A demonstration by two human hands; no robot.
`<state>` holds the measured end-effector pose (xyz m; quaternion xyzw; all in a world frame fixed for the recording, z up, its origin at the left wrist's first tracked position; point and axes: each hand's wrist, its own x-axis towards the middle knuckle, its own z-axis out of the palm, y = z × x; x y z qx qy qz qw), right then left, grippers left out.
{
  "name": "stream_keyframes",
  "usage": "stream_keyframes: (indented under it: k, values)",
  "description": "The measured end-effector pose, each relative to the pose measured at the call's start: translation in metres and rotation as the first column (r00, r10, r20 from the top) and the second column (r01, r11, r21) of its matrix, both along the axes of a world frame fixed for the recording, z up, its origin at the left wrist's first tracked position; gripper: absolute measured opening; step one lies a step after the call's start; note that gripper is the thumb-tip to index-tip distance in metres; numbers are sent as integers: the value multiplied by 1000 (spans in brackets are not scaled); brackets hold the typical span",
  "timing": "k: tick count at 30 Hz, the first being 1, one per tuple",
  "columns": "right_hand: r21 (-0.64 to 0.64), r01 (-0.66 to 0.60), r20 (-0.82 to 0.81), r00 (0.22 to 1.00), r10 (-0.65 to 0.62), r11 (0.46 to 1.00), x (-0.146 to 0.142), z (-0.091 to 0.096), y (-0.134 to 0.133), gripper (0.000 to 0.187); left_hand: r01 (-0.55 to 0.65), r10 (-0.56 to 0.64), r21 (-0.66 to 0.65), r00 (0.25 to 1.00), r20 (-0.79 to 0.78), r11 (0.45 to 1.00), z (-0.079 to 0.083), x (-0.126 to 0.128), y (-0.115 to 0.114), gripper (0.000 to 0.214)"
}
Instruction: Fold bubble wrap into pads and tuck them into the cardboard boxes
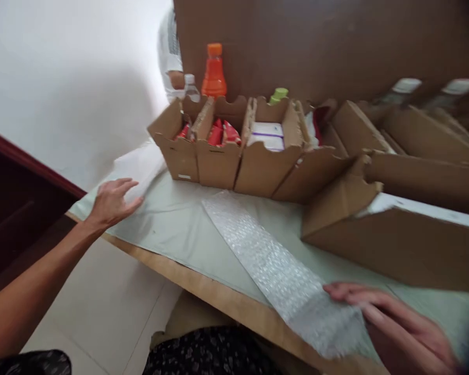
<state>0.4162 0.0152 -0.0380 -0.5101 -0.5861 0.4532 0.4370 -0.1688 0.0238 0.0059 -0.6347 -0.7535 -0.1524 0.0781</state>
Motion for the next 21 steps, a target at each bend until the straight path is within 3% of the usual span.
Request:
stream_keyframes:
  k: [3,5,7,10,14,16,18,21]
  values:
    - [-61,13,-88,996,-18,998,2,17,-2,27,281,-276,127,960,-58,951,-8,59,-5,42]
    - [-102,29,-110,993,-41,994,14,20,0,31,503,-501,128,864,-50,855,-15,106,-5,37]
    - [-144,71,-96,992,-85,987,35,17,4,37,642,-642,90,766,-24,762,-22,150,-2,34]
    - [-180,229,-13,972,-235,957,73,10,7,38,735,-735,6,678,2,678,-32,197,6,36]
    - [-130,503,43,864,-502,855,112,8,-3,34,809,-810,-109,585,38,578,-38,219,8,33]
    - [-63,574,68,819,-570,816,125,11,-8,32,812,-813,-105,580,50,574,-36,220,6,29]
    - [13,590,121,801,-587,808,134,13,-7,34,791,-789,-45,612,60,610,-29,224,5,27]
    - [80,510,211,831,-514,857,144,13,10,53,715,-716,76,680,156,695,-16,247,13,26]
